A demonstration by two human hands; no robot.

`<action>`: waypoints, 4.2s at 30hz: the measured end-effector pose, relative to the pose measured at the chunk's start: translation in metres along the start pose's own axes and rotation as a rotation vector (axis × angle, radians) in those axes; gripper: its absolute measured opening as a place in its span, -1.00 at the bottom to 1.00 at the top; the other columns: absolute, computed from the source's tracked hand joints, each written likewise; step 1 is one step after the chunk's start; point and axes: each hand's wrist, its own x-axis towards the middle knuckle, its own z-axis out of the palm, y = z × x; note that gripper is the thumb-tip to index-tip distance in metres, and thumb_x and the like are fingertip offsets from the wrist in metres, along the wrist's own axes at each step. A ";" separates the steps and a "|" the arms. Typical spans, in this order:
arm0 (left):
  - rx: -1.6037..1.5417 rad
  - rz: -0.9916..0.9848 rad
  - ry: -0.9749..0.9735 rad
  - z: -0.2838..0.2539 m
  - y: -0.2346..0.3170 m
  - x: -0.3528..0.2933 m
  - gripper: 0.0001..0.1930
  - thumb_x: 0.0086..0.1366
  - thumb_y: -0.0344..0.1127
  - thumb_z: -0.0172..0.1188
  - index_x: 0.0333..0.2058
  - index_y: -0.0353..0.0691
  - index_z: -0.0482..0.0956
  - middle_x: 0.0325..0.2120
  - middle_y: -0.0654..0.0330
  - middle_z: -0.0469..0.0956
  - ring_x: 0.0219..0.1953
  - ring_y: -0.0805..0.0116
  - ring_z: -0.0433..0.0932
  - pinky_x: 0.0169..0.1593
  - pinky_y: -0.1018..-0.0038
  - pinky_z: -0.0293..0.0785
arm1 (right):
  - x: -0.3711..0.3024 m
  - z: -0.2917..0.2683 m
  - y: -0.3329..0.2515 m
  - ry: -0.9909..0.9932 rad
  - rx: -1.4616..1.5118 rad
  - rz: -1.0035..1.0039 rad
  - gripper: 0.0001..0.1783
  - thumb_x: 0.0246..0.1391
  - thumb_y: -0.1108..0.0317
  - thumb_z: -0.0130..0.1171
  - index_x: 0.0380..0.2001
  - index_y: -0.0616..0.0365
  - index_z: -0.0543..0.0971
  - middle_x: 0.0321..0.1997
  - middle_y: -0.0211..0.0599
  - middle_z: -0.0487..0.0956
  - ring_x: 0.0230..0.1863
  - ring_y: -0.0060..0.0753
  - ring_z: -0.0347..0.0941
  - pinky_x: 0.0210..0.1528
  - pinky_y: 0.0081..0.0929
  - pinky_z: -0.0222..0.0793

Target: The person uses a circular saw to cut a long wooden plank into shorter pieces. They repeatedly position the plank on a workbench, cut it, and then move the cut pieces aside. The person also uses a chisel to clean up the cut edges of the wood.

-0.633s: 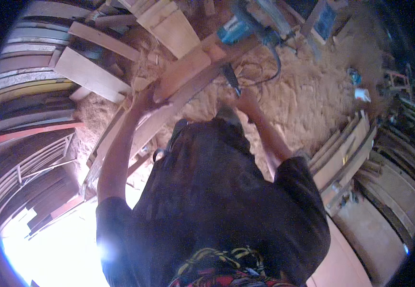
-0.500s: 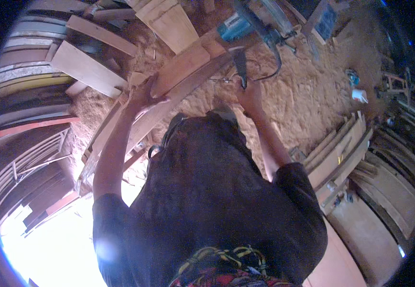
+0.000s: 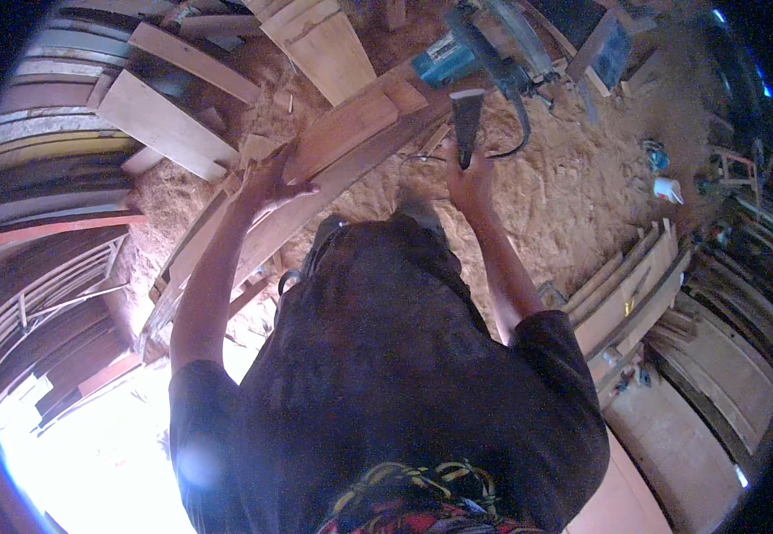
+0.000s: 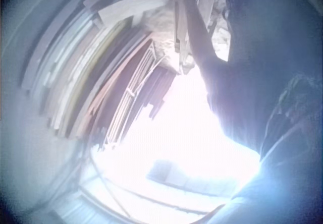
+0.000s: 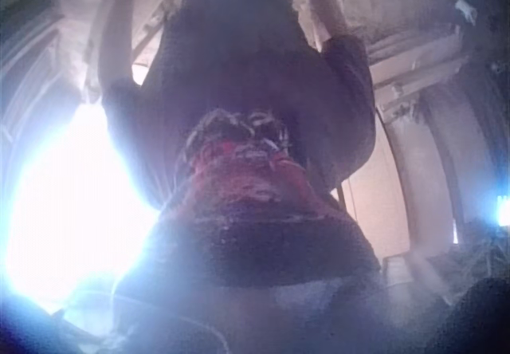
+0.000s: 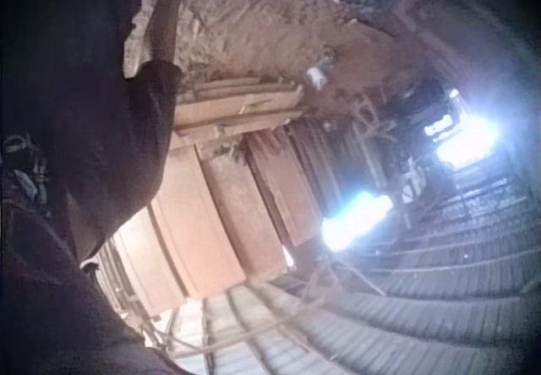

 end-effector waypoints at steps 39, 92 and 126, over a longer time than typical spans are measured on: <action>-0.065 0.056 0.041 0.000 0.014 0.000 0.29 -0.08 0.44 0.49 0.51 -0.03 0.07 0.40 -0.01 0.32 0.40 -0.13 0.32 0.45 -0.23 0.08 | -0.047 0.029 0.027 -0.160 -0.175 0.061 -0.45 0.25 0.32 0.14 0.24 0.29 0.33 -0.25 0.25 0.61 -0.20 0.44 0.57 -0.18 0.18 0.46; 0.098 -0.126 0.659 0.095 0.050 -0.049 -0.10 0.21 0.01 0.39 0.39 -0.26 0.16 0.29 -0.10 0.26 0.36 -0.10 0.23 0.40 -0.05 0.04 | 0.065 -0.058 -0.072 -0.390 -0.394 -0.287 -0.39 0.35 -0.10 0.09 0.17 0.21 0.50 -0.20 0.27 0.65 -0.09 0.37 0.59 -0.04 0.13 0.48; 0.073 -0.190 0.365 0.055 0.039 -0.051 -0.15 0.17 0.18 0.37 0.31 -0.15 0.30 0.28 -0.08 0.26 0.34 -0.10 0.28 0.40 -0.17 0.03 | 0.091 -0.022 -0.104 0.035 0.076 -0.330 -0.68 0.28 0.11 0.35 -0.22 0.17 0.61 -0.33 -0.33 0.67 -0.33 -0.42 0.55 -0.17 -0.41 0.47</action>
